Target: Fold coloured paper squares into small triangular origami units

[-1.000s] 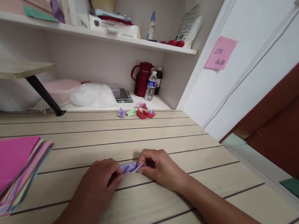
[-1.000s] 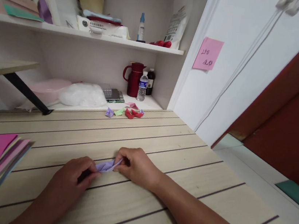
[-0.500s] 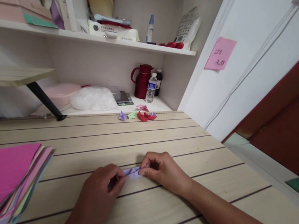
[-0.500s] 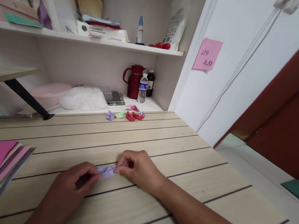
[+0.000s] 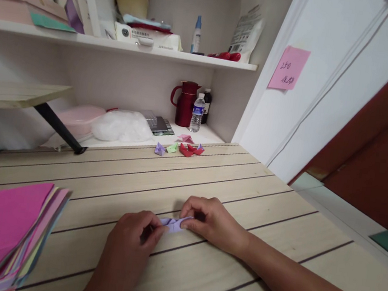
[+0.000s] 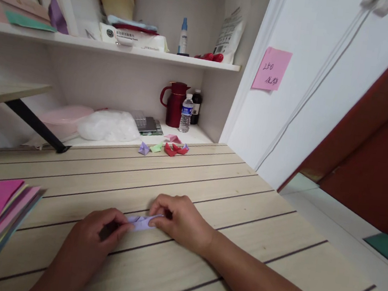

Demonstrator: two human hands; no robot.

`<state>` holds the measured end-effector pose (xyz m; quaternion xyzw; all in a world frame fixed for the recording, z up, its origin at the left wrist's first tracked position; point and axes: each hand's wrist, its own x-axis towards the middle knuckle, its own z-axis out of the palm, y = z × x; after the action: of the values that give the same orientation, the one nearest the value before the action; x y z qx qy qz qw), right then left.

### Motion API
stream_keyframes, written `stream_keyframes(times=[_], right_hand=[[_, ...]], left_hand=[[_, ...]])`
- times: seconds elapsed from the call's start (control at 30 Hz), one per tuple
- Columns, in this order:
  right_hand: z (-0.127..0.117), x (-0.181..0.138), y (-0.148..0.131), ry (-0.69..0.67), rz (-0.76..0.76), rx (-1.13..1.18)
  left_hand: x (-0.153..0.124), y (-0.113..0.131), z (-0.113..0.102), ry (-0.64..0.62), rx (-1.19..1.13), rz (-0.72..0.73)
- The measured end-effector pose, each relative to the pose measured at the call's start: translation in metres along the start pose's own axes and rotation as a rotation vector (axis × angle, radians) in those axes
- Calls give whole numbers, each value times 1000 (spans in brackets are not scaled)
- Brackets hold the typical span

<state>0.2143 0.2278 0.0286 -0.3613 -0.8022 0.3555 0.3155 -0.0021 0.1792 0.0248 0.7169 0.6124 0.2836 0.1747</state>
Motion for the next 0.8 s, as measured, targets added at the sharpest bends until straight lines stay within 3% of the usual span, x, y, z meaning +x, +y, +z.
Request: stream_keyframes(times=[0.13, 0.37, 0.53, 0.8], right_hand=[[-5, 0, 1, -40, -216, -216], [-19, -1, 7, -99, -274, -189], [-21, -2, 2, -119, -300, -217], [-21, -1, 6, -28, -509, -541]], left_hand=[[-3, -1, 1, -5, 57, 88], [-4, 7, 1, -111, 206, 220], [-4, 10, 1, -105, 313, 259], [-6, 6, -6, -170, 216, 248]])
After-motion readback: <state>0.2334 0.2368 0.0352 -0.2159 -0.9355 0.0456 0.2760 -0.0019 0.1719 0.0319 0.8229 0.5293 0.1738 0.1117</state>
